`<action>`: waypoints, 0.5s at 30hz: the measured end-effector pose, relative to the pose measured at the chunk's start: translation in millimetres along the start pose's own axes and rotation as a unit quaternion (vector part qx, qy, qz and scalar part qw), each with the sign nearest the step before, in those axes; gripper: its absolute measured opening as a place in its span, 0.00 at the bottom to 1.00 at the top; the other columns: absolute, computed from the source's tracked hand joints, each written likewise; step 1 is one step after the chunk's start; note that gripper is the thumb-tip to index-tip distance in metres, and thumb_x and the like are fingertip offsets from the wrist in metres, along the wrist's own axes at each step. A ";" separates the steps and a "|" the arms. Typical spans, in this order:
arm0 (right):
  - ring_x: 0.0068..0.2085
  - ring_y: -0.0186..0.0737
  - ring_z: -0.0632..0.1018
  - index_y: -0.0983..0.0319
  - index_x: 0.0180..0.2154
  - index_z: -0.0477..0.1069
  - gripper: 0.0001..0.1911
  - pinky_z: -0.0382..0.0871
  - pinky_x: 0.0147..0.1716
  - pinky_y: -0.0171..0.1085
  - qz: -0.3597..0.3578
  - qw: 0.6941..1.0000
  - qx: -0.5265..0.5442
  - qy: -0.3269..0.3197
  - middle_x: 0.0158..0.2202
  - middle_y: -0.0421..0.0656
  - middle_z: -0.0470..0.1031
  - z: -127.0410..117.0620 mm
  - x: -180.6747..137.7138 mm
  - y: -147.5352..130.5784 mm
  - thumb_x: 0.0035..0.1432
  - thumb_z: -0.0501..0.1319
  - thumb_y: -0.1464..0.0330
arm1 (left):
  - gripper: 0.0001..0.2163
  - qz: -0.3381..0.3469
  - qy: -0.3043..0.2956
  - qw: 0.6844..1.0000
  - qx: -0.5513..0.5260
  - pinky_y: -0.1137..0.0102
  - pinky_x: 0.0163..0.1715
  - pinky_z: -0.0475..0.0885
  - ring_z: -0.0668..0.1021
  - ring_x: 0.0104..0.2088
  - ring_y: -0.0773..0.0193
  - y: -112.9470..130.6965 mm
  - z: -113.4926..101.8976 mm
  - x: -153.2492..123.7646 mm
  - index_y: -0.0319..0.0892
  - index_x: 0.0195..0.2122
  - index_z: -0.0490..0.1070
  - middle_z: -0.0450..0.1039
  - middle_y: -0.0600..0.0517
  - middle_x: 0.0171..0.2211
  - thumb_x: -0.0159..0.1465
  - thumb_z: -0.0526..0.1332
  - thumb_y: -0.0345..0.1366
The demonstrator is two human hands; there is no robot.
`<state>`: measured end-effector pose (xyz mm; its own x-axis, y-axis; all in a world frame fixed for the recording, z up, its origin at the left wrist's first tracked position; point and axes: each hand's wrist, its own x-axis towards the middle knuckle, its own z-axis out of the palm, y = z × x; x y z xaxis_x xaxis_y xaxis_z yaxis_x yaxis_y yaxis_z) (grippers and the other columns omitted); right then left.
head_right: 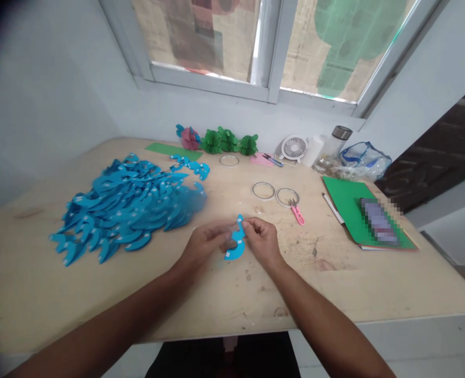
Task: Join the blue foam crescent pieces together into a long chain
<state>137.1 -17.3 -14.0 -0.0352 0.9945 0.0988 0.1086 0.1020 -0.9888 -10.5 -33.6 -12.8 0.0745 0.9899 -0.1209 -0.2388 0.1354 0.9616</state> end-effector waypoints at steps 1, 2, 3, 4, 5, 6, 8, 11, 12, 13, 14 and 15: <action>0.22 0.33 0.69 0.63 0.26 0.74 0.12 0.61 0.23 0.33 0.000 1.000 0.001 0.000 0.20 0.39 0.69 0.2 -0.1 -0.2 0.51 0.61 0.61 | 0.13 -0.003 0.000 1.000 -0.001 0.74 0.21 0.68 0.76 0.22 0.66 0.2 -0.4 0.5 0.37 0.37 0.76 0.76 0.50 0.26 0.49 0.63 0.34; 0.22 0.33 0.69 0.63 0.26 0.74 0.12 0.62 0.23 0.33 0.001 1.000 0.003 -0.001 0.20 0.39 0.69 0.3 -0.2 -0.5 0.51 0.61 0.61 | 0.12 -0.006 -0.001 1.000 0.001 0.74 0.20 0.67 0.75 0.22 0.67 0.6 -0.8 0.9 0.37 0.35 0.76 0.75 0.50 0.25 0.50 0.63 0.35; 0.22 0.33 0.69 0.63 0.26 0.74 0.12 0.62 0.23 0.33 0.002 1.000 0.004 -0.001 0.20 0.39 0.70 0.4 -0.3 -0.7 0.51 0.61 0.61 | 0.11 -0.008 -0.003 1.000 0.008 0.75 0.19 0.66 0.74 0.20 0.67 1.4 -1.0 1.3 0.36 0.34 0.76 0.75 0.50 0.23 0.51 0.63 0.35; 0.22 0.33 0.69 0.63 0.27 0.74 0.12 0.62 0.23 0.33 0.003 1.000 0.005 -0.002 0.20 0.39 0.70 0.5 -0.5 -0.9 0.51 0.61 0.61 | 0.10 -0.012 -0.006 1.000 0.016 0.75 0.18 0.65 0.73 0.19 0.69 2.4 -1.1 1.6 0.36 0.32 0.77 0.74 0.50 0.21 0.51 0.63 0.36; 0.22 0.33 0.69 0.63 0.27 0.74 0.12 0.61 0.23 0.33 0.003 1.000 0.006 -0.003 0.20 0.39 0.70 0.5 -0.6 -1.0 0.51 0.61 0.61 | 0.10 -0.017 -0.009 1.000 0.024 0.76 0.17 0.63 0.71 0.17 0.70 3.6 -1.0 1.8 0.36 0.31 0.77 0.73 0.51 0.19 0.51 0.63 0.36; 0.22 0.33 0.69 0.63 0.27 0.74 0.12 0.61 0.23 0.32 0.004 1.000 0.006 -0.004 0.20 0.39 0.70 0.5 -0.7 -1.1 0.51 0.61 0.61 | 0.09 -0.024 -0.013 0.999 0.031 0.76 0.16 0.62 0.70 0.16 0.70 4.9 -0.6 1.8 0.37 0.30 0.77 0.73 0.52 0.18 0.51 0.63 0.36; 0.22 0.34 0.69 0.63 0.27 0.75 0.11 0.62 0.23 0.33 0.003 1.000 0.006 -0.005 0.20 0.39 0.70 0.3 -0.8 -1.1 0.51 0.60 0.61 | 0.08 -0.035 -0.017 0.998 0.040 0.76 0.15 0.60 0.68 0.15 0.71 7.8 0.5 1.4 0.37 0.29 0.77 0.72 0.53 0.16 0.50 0.63 0.35; 0.23 0.34 0.69 0.63 0.27 0.75 0.11 0.62 0.23 0.33 0.003 1.000 0.004 -0.006 0.20 0.39 0.70 0.2 -0.5 -0.7 0.51 0.60 0.62 | 0.04 -0.034 -0.023 0.998 0.053 0.76 0.15 0.59 0.67 0.14 0.72 11.1 2.1 0.5 0.38 0.23 0.75 0.71 0.54 0.15 0.48 0.63 0.33; 0.22 0.33 0.69 0.63 0.27 0.75 0.11 0.62 0.23 0.33 0.003 1.000 0.002 -0.007 0.20 0.39 0.70 0.2 -0.4 -0.5 0.51 0.60 0.62 | 0.04 -0.031 -0.025 0.998 0.057 0.77 0.15 0.59 0.67 0.14 0.72 11.7 2.4 0.3 0.38 0.21 0.74 0.71 0.54 0.15 0.48 0.63 0.33; 0.22 0.33 0.69 0.63 0.26 0.75 0.11 0.61 0.23 0.33 0.003 1.000 0.000 -0.008 0.20 0.39 0.70 0.3 -0.3 -0.3 0.51 0.60 0.62 | 0.05 -0.029 -0.027 0.997 0.060 0.77 0.15 0.59 0.66 0.14 0.73 12.0 2.5 0.3 0.38 0.19 0.73 0.70 0.54 0.14 0.48 0.63 0.33; 0.22 0.33 0.68 0.63 0.26 0.75 0.11 0.61 0.23 0.32 0.003 1.000 -0.002 -0.008 0.20 0.38 0.69 0.4 -0.2 -0.1 0.51 0.60 0.62 | 0.05 -0.028 -0.027 0.997 0.061 0.77 0.15 0.59 0.66 0.14 0.73 12.0 2.3 0.4 0.38 0.19 0.73 0.70 0.54 0.14 0.48 0.63 0.33; 0.22 0.33 0.68 0.63 0.26 0.75 0.11 0.61 0.23 0.32 0.001 1.000 -0.004 -0.008 0.19 0.38 0.69 0.5 -0.1 0.0 0.51 0.60 0.62 | 0.05 -0.028 -0.028 0.997 0.060 0.77 0.15 0.59 0.66 0.14 0.73 11.7 2.0 0.6 0.38 0.18 0.73 0.70 0.54 0.14 0.49 0.63 0.33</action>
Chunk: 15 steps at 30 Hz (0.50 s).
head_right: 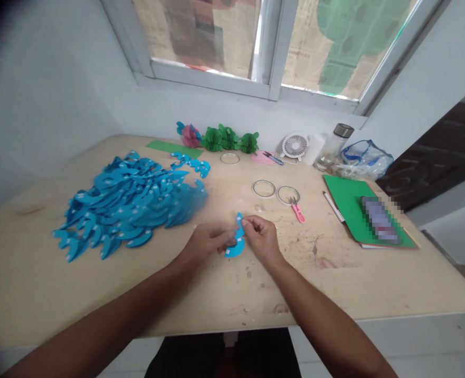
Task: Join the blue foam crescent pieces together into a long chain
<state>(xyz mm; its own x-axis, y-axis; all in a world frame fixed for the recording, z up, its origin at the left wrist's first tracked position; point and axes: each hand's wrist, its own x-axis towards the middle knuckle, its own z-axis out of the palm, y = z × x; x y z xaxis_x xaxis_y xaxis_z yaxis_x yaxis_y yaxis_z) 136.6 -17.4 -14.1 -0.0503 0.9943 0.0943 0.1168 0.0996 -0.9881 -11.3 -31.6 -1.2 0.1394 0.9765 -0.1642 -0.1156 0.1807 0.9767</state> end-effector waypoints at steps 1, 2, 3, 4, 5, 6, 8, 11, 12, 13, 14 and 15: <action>0.22 0.33 0.68 0.63 0.27 0.75 0.11 0.61 0.22 0.32 -0.001 1.000 -0.002 0.000 0.19 0.38 0.69 0.0 0.0 0.1 0.51 0.60 0.62 | 0.06 0.000 -0.002 1.000 -0.001 0.77 0.15 0.59 0.66 0.14 0.73 -0.5 -0.4 0.3 0.38 0.18 0.72 0.70 0.54 0.14 0.49 0.63 0.34; 0.22 0.33 0.68 0.64 0.27 0.75 0.11 0.61 0.22 0.32 -0.003 1.000 -0.005 0.001 0.19 0.38 0.68 0.0 -0.1 0.1 0.52 0.60 0.62 | 0.06 -0.001 -0.006 1.000 -0.002 0.77 0.15 0.59 0.66 0.14 0.73 -1.2 -1.0 0.6 0.38 0.18 0.72 0.70 0.54 0.14 0.48 0.63 0.34; 0.22 0.33 0.68 0.64 0.27 0.75 0.12 0.61 0.22 0.32 -0.004 1.000 -0.008 0.001 0.19 0.38 0.68 -0.1 -0.2 0.2 0.51 0.60 0.62 | 0.06 -0.002 -0.008 1.000 -0.003 0.77 0.15 0.60 0.66 0.14 0.73 -2.0 -1.6 0.9 0.37 0.18 0.72 0.70 0.54 0.14 0.48 0.64 0.34; 0.22 0.33 0.68 0.64 0.27 0.75 0.12 0.61 0.22 0.32 -0.005 1.000 -0.011 0.001 0.19 0.39 0.68 -0.1 -0.3 0.2 0.51 0.60 0.61 | 0.06 -0.001 -0.008 1.000 -0.004 0.77 0.16 0.60 0.66 0.15 0.73 -2.8 -2.2 1.1 0.37 0.19 0.72 0.70 0.54 0.14 0.48 0.64 0.35; 0.22 0.33 0.68 0.64 0.27 0.75 0.12 0.61 0.22 0.32 -0.006 1.000 -0.013 0.001 0.20 0.39 0.69 -0.2 -0.4 0.1 0.51 0.60 0.61 | 0.06 0.000 -0.007 1.000 -0.005 0.77 0.16 0.60 0.67 0.15 0.73 -3.5 -2.8 1.2 0.37 0.19 0.72 0.70 0.54 0.14 0.48 0.64 0.35; 0.23 0.33 0.68 0.64 0.28 0.75 0.13 0.61 0.22 0.32 -0.006 1.000 -0.015 0.000 0.20 0.39 0.69 -0.3 -0.5 0.1 0.51 0.60 0.61 | 0.07 0.001 -0.006 1.000 -0.006 0.77 0.16 0.61 0.67 0.15 0.73 -4.1 -3.3 1.2 0.37 0.19 0.72 0.70 0.54 0.15 0.48 0.64 0.35; 0.23 0.33 0.68 0.64 0.27 0.75 0.13 0.62 0.23 0.32 -0.008 1.000 -0.014 -0.001 0.20 0.39 0.69 -0.3 -0.6 0.1 0.51 0.60 0.61 | 0.07 0.004 -0.004 1.000 -0.007 0.77 0.17 0.62 0.67 0.16 0.72 -4.8 -3.9 1.0 0.37 0.19 0.72 0.71 0.54 0.15 0.48 0.65 0.35; 0.23 0.33 0.69 0.64 0.27 0.75 0.12 0.62 0.23 0.32 -0.010 1.000 -0.008 -0.002 0.20 0.39 0.69 -0.1 -0.6 -0.1 0.51 0.60 0.61 | 0.07 0.006 -0.008 1.000 -0.009 0.76 0.18 0.63 0.68 0.16 0.72 -4.7 -4.0 0.5 0.38 0.19 0.71 0.71 0.54 0.16 0.48 0.65 0.35; 0.23 0.33 0.69 0.64 0.27 0.75 0.12 0.62 0.23 0.32 -0.010 1.000 -0.006 -0.003 0.20 0.39 0.70 -0.1 -0.6 -0.2 0.51 0.60 0.61 | 0.07 0.007 -0.008 1.000 -0.010 0.76 0.18 0.63 0.68 0.16 0.72 -4.5 -3.9 0.5 0.38 0.19 0.71 0.71 0.54 0.16 0.48 0.65 0.35; 0.23 0.33 0.69 0.64 0.27 0.75 0.12 0.62 0.24 0.32 -0.010 1.000 -0.003 -0.006 0.20 0.39 0.70 0.0 -0.7 -0.6 0.51 0.60 0.61 | 0.07 0.007 -0.007 1.000 -0.011 0.76 0.18 0.63 0.68 0.16 0.72 -4.3 -3.7 0.6 0.38 0.19 0.71 0.71 0.54 0.16 0.48 0.64 0.35; 0.23 0.33 0.69 0.64 0.27 0.75 0.12 0.62 0.24 0.32 -0.008 1.000 0.000 -0.009 0.20 0.39 0.70 0.0 -0.8 -1.0 0.51 0.60 0.61 | 0.06 0.006 -0.006 1.000 -0.012 0.76 0.18 0.63 0.68 0.16 0.72 -4.1 -3.6 0.7 0.38 0.18 0.71 0.71 0.54 0.15 0.47 0.64 0.35; 0.23 0.33 0.69 0.64 0.27 0.74 0.12 0.62 0.24 0.32 -0.005 1.000 0.003 -0.013 0.21 0.39 0.70 0.0 -0.9 -1.5 0.51 0.60 0.61 | 0.06 0.006 -0.004 1.000 -0.013 0.76 0.18 0.63 0.68 0.16 0.72 -3.9 -3.4 0.8 0.38 0.18 0.71 0.71 0.54 0.15 0.47 0.64 0.35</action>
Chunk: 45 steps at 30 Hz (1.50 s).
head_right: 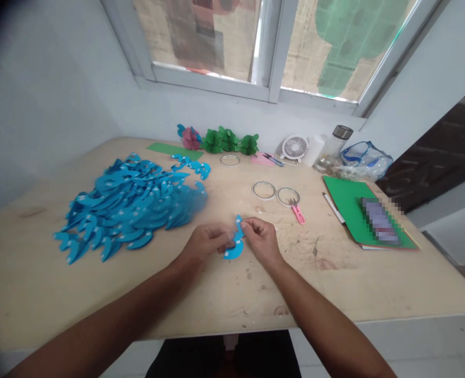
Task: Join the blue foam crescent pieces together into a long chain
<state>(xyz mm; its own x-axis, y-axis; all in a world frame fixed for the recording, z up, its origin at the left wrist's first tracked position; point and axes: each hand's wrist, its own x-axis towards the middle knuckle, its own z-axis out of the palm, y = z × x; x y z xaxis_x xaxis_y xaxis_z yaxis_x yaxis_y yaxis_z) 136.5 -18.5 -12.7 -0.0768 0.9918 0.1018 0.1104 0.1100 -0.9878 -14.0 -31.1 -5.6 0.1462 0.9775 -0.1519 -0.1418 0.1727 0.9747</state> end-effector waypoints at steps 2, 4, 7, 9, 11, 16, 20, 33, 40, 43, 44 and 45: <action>0.24 0.34 0.70 0.63 0.27 0.74 0.11 0.63 0.25 0.33 0.004 1.000 0.005 -0.007 0.22 0.40 0.71 0.0 -0.2 -1.2 0.52 0.60 0.62 | 0.06 0.001 0.005 1.000 -0.002 0.76 0.18 0.62 0.67 0.16 0.72 0.4 0.4 0.0 0.38 0.18 0.71 0.71 0.54 0.15 0.47 0.64 0.35; 0.26 0.35 0.71 0.63 0.28 0.73 0.11 0.64 0.27 0.33 0.003 1.000 0.011 -0.014 0.24 0.40 0.72 0.2 -0.4 -2.2 0.52 0.60 0.62 | 0.07 0.003 0.006 1.000 -0.001 0.76 0.18 0.62 0.67 0.16 0.72 0.6 0.9 -0.4 0.38 0.18 0.71 0.71 0.54 0.15 0.47 0.64 0.35; 0.27 0.36 0.72 0.63 0.28 0.72 0.10 0.64 0.27 0.33 0.001 1.000 0.016 -0.016 0.24 0.41 0.73 0.7 -0.1 -2.0 0.52 0.60 0.62 | 0.06 0.005 -0.003 1.000 0.014 0.76 0.17 0.62 0.67 0.16 0.72 -0.5 1.9 -0.8 0.38 0.17 0.71 0.70 0.54 0.15 0.47 0.63 0.34; 0.27 0.36 0.72 0.63 0.29 0.72 0.10 0.64 0.27 0.34 0.001 1.000 0.018 -0.009 0.24 0.41 0.73 0.9 0.3 -0.5 0.51 0.61 0.62 | 0.05 0.010 -0.011 1.000 0.025 0.76 0.17 0.61 0.67 0.15 0.72 -3.0 2.6 -0.7 0.38 0.17 0.71 0.70 0.54 0.15 0.46 0.62 0.32; 0.26 0.36 0.72 0.63 0.29 0.73 0.10 0.64 0.26 0.34 -0.001 1.000 0.017 0.001 0.24 0.41 0.73 0.7 0.8 1.6 0.50 0.61 0.62 | 0.04 0.017 -0.019 0.999 0.033 0.77 0.16 0.61 0.67 0.15 0.73 -6.3 3.0 -0.5 0.38 0.18 0.71 0.69 0.55 0.15 0.46 0.62 0.32; 0.23 0.33 0.69 0.63 0.25 0.73 0.10 0.63 0.25 0.33 -0.010 1.000 0.002 0.014 0.21 0.39 0.71 -1.2 1.7 6.1 0.51 0.62 0.63 | 0.03 0.021 -0.025 0.998 0.045 0.77 0.17 0.62 0.68 0.16 0.72 -10.8 3.1 -0.9 0.38 0.18 0.71 0.70 0.55 0.15 0.47 0.61 0.31; 0.24 0.33 0.69 0.63 0.26 0.73 0.09 0.62 0.25 0.33 -0.015 1.000 0.007 0.014 0.21 0.39 0.71 -1.1 0.8 5.6 0.51 0.62 0.63 | 0.03 0.014 -0.032 0.998 0.048 0.76 0.17 0.63 0.69 0.16 0.71 -6.6 3.5 -1.9 0.38 0.18 0.71 0.70 0.55 0.15 0.46 0.62 0.31; 0.23 0.31 0.64 0.63 0.23 0.67 0.16 0.57 0.25 0.32 0.005 0.997 -0.001 -0.079 0.20 0.37 0.63 -2.1 0.4 1.5 0.53 0.59 0.58 | 0.07 0.050 0.045 0.998 -0.006 0.74 0.21 0.64 0.70 0.18 0.70 2.7 -1.4 -1.5 0.38 0.18 0.71 0.70 0.54 0.16 0.49 0.64 0.35; 0.22 0.30 0.58 0.61 0.20 0.60 0.15 0.52 0.21 0.32 -0.016 0.992 -0.056 -0.108 0.18 0.34 0.55 0.7 -0.8 1.7 0.50 0.60 0.62 | 0.07 0.070 0.060 0.996 -0.011 0.75 0.22 0.65 0.70 0.19 0.70 2.1 -1.1 -1.1 0.39 0.19 0.71 0.70 0.54 0.17 0.50 0.64 0.36; 0.21 0.30 0.58 0.61 0.20 0.62 0.14 0.52 0.20 0.32 -0.022 0.992 -0.071 -0.104 0.18 0.35 0.55 1.2 -0.9 2.4 0.50 0.60 0.61 | 0.07 0.073 0.068 0.995 -0.011 0.74 0.21 0.65 0.69 0.19 0.70 1.0 -0.8 -0.5 0.39 0.19 0.71 0.70 0.54 0.17 0.49 0.64 0.36; 0.21 0.30 0.58 0.61 0.20 0.61 0.14 0.52 0.20 0.31 -0.026 0.992 -0.075 -0.099 0.17 0.35 0.55 1.4 -0.9 2.3 0.50 0.60 0.61 | 0.07 0.074 0.071 0.995 -0.009 0.74 0.21 0.65 0.69 0.19 0.70 0.6 -0.7 -0.2 0.39 0.19 0.71 0.70 0.54 0.17 0.49 0.64 0.36; 0.21 0.30 0.58 0.61 0.20 0.61 0.15 0.52 0.20 0.31 -0.029 0.992 -0.078 -0.095 0.17 0.35 0.55 1.5 -1.0 2.2 0.50 0.60 0.61 | 0.07 0.075 0.073 0.994 -0.009 0.74 0.22 0.65 0.69 0.19 0.70 0.3 -0.7 0.1 0.39 0.19 0.71 0.70 0.54 0.17 0.49 0.64 0.36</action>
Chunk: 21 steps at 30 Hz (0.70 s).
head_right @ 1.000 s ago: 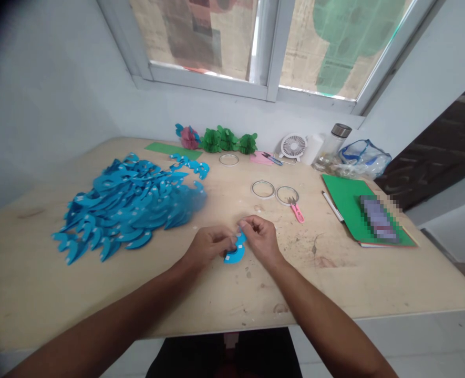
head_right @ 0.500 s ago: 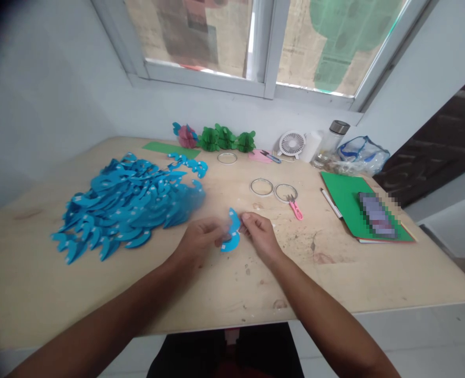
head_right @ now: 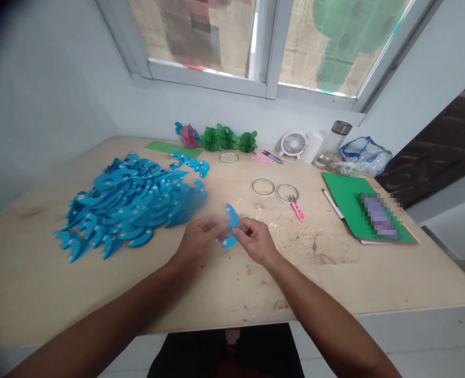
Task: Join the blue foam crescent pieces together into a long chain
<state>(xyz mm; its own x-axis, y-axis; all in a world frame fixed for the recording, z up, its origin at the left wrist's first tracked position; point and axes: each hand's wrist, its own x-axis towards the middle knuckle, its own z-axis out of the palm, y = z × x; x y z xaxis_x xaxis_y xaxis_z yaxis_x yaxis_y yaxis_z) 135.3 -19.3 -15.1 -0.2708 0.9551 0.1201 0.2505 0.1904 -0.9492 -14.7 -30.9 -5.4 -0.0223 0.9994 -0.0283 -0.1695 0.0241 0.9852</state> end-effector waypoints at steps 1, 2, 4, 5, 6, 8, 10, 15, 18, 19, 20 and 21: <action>0.21 0.30 0.58 0.61 0.20 0.61 0.15 0.53 0.19 0.31 -0.002 1.000 -0.002 0.004 0.17 0.35 0.55 0.1 -0.1 -0.2 0.50 0.60 0.61 | 0.07 0.000 0.001 1.000 -0.002 0.74 0.22 0.65 0.69 0.19 0.70 -0.3 0.1 0.2 0.39 0.19 0.71 0.70 0.54 0.17 0.49 0.64 0.36; 0.21 0.30 0.58 0.61 0.20 0.61 0.15 0.53 0.20 0.31 -0.003 1.000 -0.003 0.008 0.17 0.35 0.56 0.2 -0.1 -0.4 0.50 0.61 0.60 | 0.07 -0.001 0.000 1.000 -0.007 0.75 0.22 0.65 0.69 0.19 0.70 -0.5 0.2 0.4 0.39 0.19 0.71 0.70 0.54 0.17 0.50 0.64 0.36; 0.21 0.30 0.59 0.61 0.20 0.62 0.15 0.53 0.20 0.31 -0.001 1.000 0.005 0.011 0.18 0.35 0.57 0.4 -0.2 -0.8 0.50 0.61 0.60 | 0.07 -0.005 -0.003 1.000 -0.022 0.75 0.22 0.65 0.70 0.19 0.71 -0.9 0.2 0.8 0.39 0.19 0.71 0.71 0.55 0.17 0.50 0.64 0.35; 0.22 0.30 0.59 0.61 0.21 0.63 0.14 0.54 0.20 0.31 0.001 1.000 0.013 0.009 0.18 0.35 0.57 0.6 -0.3 -1.0 0.50 0.61 0.60 | 0.07 -0.008 -0.005 0.999 -0.032 0.75 0.22 0.65 0.70 0.19 0.71 -1.1 0.0 1.1 0.39 0.19 0.71 0.71 0.55 0.18 0.50 0.64 0.35; 0.22 0.30 0.59 0.62 0.21 0.64 0.14 0.54 0.21 0.31 0.003 1.000 0.025 0.005 0.19 0.36 0.58 0.7 -0.3 -1.0 0.50 0.61 0.60 | 0.07 -0.012 -0.007 0.999 -0.042 0.75 0.23 0.65 0.70 0.19 0.71 -1.3 -0.2 1.5 0.39 0.19 0.71 0.72 0.55 0.18 0.50 0.65 0.35; 0.23 0.31 0.62 0.62 0.24 0.66 0.13 0.57 0.23 0.32 0.006 0.998 0.058 -0.014 0.21 0.37 0.62 1.3 -0.4 -1.0 0.51 0.60 0.59 | 0.07 -0.018 -0.005 0.998 -0.059 0.75 0.22 0.65 0.70 0.19 0.71 -1.6 -0.9 2.6 0.38 0.20 0.71 0.72 0.54 0.18 0.50 0.65 0.35; 0.25 0.32 0.64 0.62 0.27 0.68 0.13 0.58 0.25 0.32 0.009 0.996 0.083 -0.032 0.23 0.38 0.64 2.2 -0.2 -0.2 0.51 0.60 0.58 | 0.07 -0.026 0.002 0.997 -0.074 0.75 0.21 0.65 0.69 0.19 0.71 -1.6 -1.8 3.9 0.38 0.21 0.71 0.72 0.54 0.19 0.49 0.65 0.36; 0.22 0.30 0.58 0.61 0.18 0.59 0.20 0.52 0.20 0.31 0.012 0.998 0.050 -0.022 0.18 0.35 0.55 3.9 0.9 3.8 0.49 0.62 0.56 | 0.08 -0.062 0.011 0.991 -0.117 0.74 0.23 0.67 0.71 0.21 0.70 -1.7 -2.8 5.7 0.38 0.22 0.71 0.72 0.53 0.20 0.47 0.67 0.37; 0.21 0.29 0.56 0.61 0.17 0.55 0.22 0.50 0.19 0.31 0.006 0.999 0.041 -0.019 0.17 0.34 0.53 3.9 0.8 3.7 0.50 0.61 0.56 | 0.09 -0.080 -0.001 0.986 -0.144 0.73 0.25 0.68 0.72 0.23 0.69 -2.6 -2.8 5.7 0.38 0.23 0.70 0.72 0.53 0.21 0.46 0.68 0.37; 0.21 0.29 0.56 0.61 0.17 0.55 0.22 0.49 0.19 0.31 0.006 0.999 0.043 -0.019 0.17 0.34 0.53 3.9 0.6 3.0 0.50 0.61 0.56 | 0.10 -0.083 -0.006 0.985 -0.149 0.73 0.25 0.68 0.72 0.24 0.69 -3.0 -2.9 5.7 0.38 0.23 0.70 0.72 0.53 0.21 0.46 0.68 0.37; 0.21 0.29 0.55 0.61 0.17 0.55 0.22 0.49 0.19 0.31 0.007 0.999 0.047 -0.018 0.17 0.34 0.53 4.0 0.4 2.3 0.50 0.61 0.56 | 0.10 -0.083 -0.010 0.985 -0.150 0.73 0.26 0.68 0.72 0.24 0.69 -3.4 -3.0 5.7 0.38 0.23 0.70 0.72 0.53 0.21 0.46 0.68 0.37; 0.20 0.28 0.55 0.61 0.17 0.55 0.22 0.48 0.19 0.31 0.011 0.998 0.052 -0.016 0.17 0.34 0.52 4.1 0.2 1.6 0.49 0.61 0.55 | 0.10 -0.084 -0.013 0.985 -0.149 0.73 0.26 0.68 0.72 0.24 0.68 -3.8 -3.3 5.8 0.38 0.23 0.71 0.72 0.52 0.22 0.47 0.68 0.38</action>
<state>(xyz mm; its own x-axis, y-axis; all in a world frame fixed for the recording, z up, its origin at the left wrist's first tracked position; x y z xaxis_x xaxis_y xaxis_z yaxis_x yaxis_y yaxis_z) 131.9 -19.8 -17.7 -0.2957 0.9509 0.0910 0.1585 0.1428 -0.9770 -17.4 -25.2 -9.8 0.0559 0.9825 -0.1777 -0.4503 0.1836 0.8738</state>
